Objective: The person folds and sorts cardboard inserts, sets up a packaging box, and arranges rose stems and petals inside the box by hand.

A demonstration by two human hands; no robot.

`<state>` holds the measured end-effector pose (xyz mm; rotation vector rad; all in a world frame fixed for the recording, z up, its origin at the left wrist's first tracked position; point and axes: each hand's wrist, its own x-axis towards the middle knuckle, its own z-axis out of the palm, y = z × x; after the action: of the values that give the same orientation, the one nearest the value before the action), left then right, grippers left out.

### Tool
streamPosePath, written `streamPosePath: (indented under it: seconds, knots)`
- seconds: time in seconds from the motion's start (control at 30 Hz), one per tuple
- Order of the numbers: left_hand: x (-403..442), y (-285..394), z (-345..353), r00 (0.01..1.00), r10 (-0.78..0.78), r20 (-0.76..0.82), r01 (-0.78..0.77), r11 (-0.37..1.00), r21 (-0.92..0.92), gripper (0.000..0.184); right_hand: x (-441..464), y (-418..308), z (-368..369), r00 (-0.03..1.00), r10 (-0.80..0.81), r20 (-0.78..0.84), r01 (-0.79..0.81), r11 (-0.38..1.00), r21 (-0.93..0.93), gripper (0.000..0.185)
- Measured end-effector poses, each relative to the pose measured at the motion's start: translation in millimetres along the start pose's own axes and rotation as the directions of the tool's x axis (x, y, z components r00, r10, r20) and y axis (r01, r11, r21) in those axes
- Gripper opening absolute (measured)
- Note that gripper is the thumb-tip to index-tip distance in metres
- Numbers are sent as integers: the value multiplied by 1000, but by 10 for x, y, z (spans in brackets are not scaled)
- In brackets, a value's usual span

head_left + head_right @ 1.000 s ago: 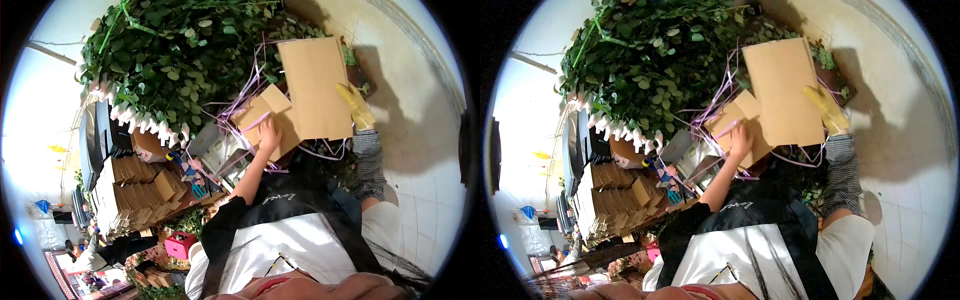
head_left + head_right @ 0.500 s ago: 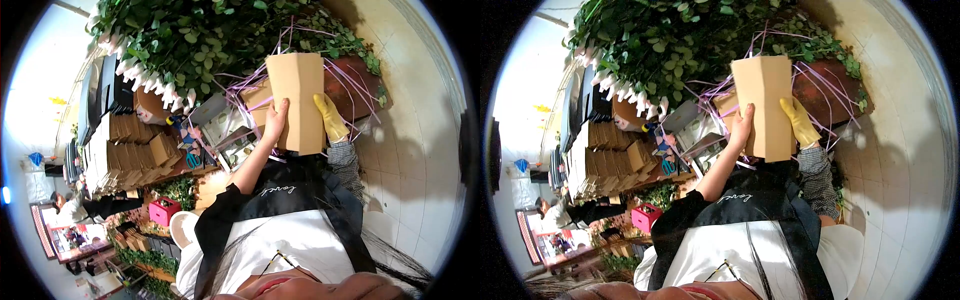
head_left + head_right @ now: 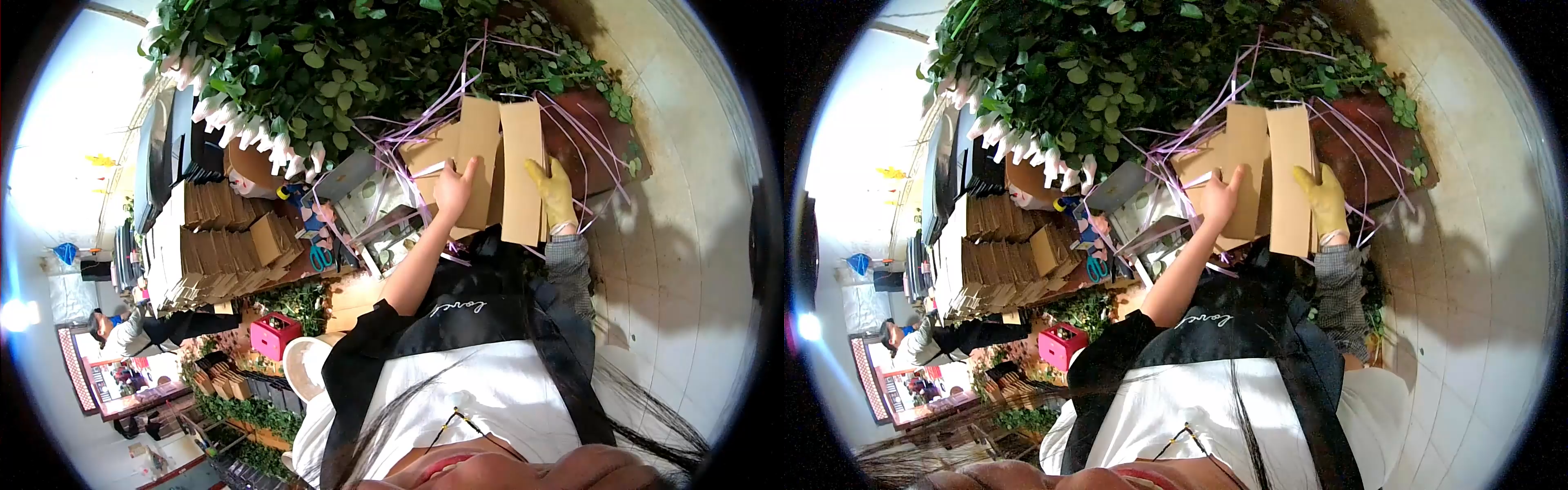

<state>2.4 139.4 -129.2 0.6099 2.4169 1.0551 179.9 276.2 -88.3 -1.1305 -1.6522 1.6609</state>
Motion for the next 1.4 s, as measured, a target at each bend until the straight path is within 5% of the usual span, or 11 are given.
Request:
streamPosePath:
  seconds: [0.1,0.27,0.37,0.43,0.5,0.6,0.83,1.1,1.2,1.3,1.4]
  knots:
    - [65,-188,92,997,-36,-63,47,982,184,77,-136,-35,-4,907,-147,-395,-63,880,-470,53]
    - [214,-416,248,983,-105,-149,141,956,258,75,-106,-265,-265,994,-12,-111,51,935,352,47]
    - [103,-351,234,869,339,-359,-72,806,587,81,-291,-527,26,999,-52,10,45,928,370,53]
    - [16,-116,-47,971,230,-66,-239,940,-242,83,-263,-398,190,987,-28,156,-48,884,465,52]
    - [-252,259,-383,875,190,446,320,466,-825,88,-303,-353,377,985,0,171,-85,867,492,53]
    - [-584,539,-428,921,351,171,-265,884,-386,91,-331,-542,696,983,-65,175,-35,858,513,56]
    - [-523,400,-529,934,306,186,-199,875,-442,85,-293,-790,384,900,-157,406,138,987,76,79]
    - [-703,551,-433,946,243,213,-248,969,-5,80,-145,-777,418,973,-192,129,137,927,350,70]
    - [-704,682,-549,932,301,204,-329,936,124,63,-115,-780,460,992,-117,51,73,847,527,65]
    - [-573,603,-632,561,749,352,-822,452,347,55,-24,-726,311,997,-56,48,24,859,511,67]
    - [-521,486,-776,879,476,-7,-476,879,31,62,-12,-876,103,995,30,96,-78,831,550,69]
